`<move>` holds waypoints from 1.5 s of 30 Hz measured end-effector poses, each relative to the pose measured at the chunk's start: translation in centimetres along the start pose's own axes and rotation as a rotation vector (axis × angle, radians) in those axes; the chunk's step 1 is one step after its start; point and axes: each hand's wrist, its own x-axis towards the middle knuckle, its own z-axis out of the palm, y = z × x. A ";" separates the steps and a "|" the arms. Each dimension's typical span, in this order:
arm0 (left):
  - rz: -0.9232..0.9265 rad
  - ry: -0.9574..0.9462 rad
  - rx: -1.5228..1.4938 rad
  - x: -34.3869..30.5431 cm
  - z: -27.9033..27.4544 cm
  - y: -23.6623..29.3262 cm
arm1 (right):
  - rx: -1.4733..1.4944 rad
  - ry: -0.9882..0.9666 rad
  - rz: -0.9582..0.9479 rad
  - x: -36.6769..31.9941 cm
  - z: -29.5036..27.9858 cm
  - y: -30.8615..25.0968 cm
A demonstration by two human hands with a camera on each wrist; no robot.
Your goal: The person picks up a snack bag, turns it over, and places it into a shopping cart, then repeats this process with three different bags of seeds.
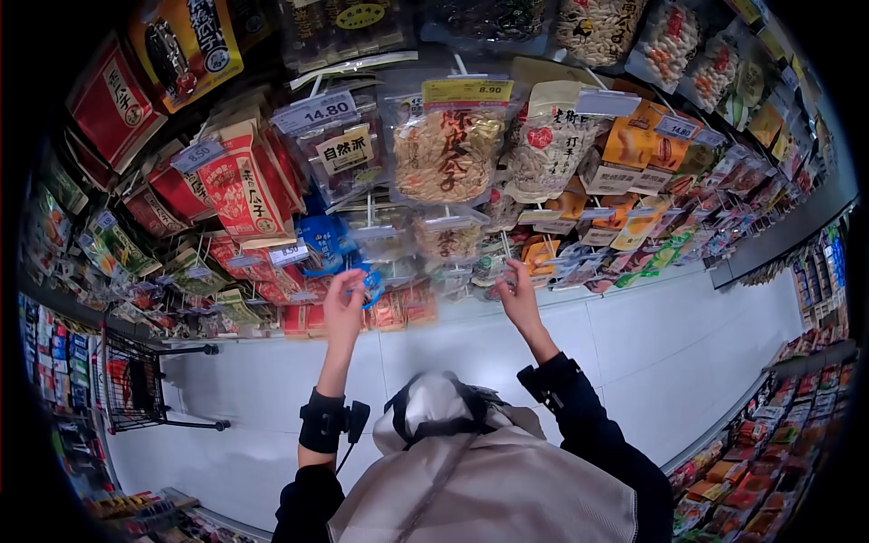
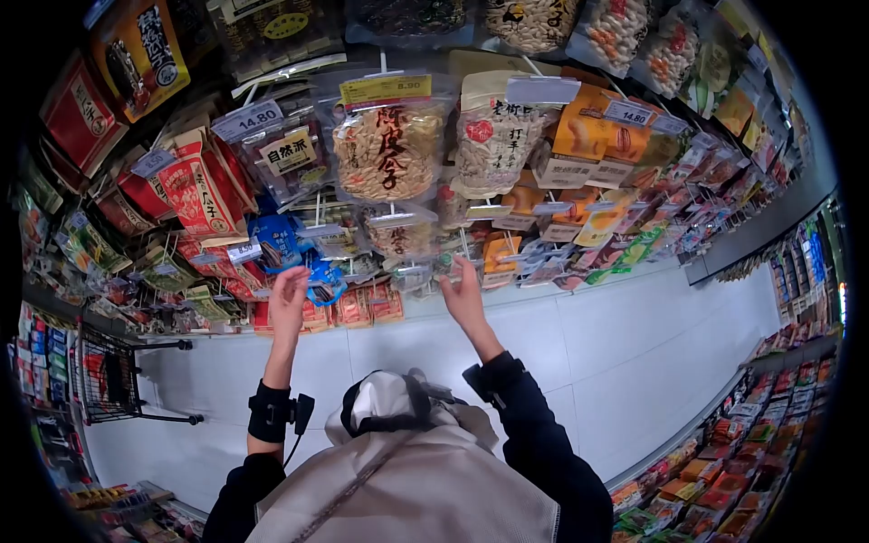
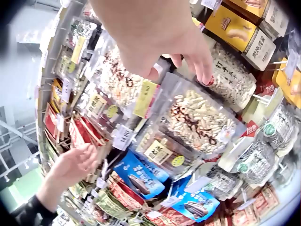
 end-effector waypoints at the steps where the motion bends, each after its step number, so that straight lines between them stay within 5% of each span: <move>1: -0.027 -0.033 0.035 -0.7 0.7 1.0 | -0.066 0.006 -0.016 1.5 0.1 1.3; 19: -0.043 0.000 0.110 -5.2 2.1 3.2 | -0.064 -0.047 -0.047 12.6 4.7 4.9; 29: -0.104 0.004 0.110 -6.2 2.5 1.8 | -0.089 -0.024 -0.075 9.8 2.8 1.3; 35: -0.150 -0.023 0.118 -6.3 2.4 1.1 | 0.171 -0.135 -0.039 9.5 3.5 5.5; 41: -0.231 -0.026 0.144 -7.3 1.1 0.4 | 0.331 -0.267 0.390 5.3 1.9 2.3; 45: -0.265 -0.051 0.133 -8.1 -0.8 -0.6 | 0.323 -0.280 0.486 2.5 2.3 4.0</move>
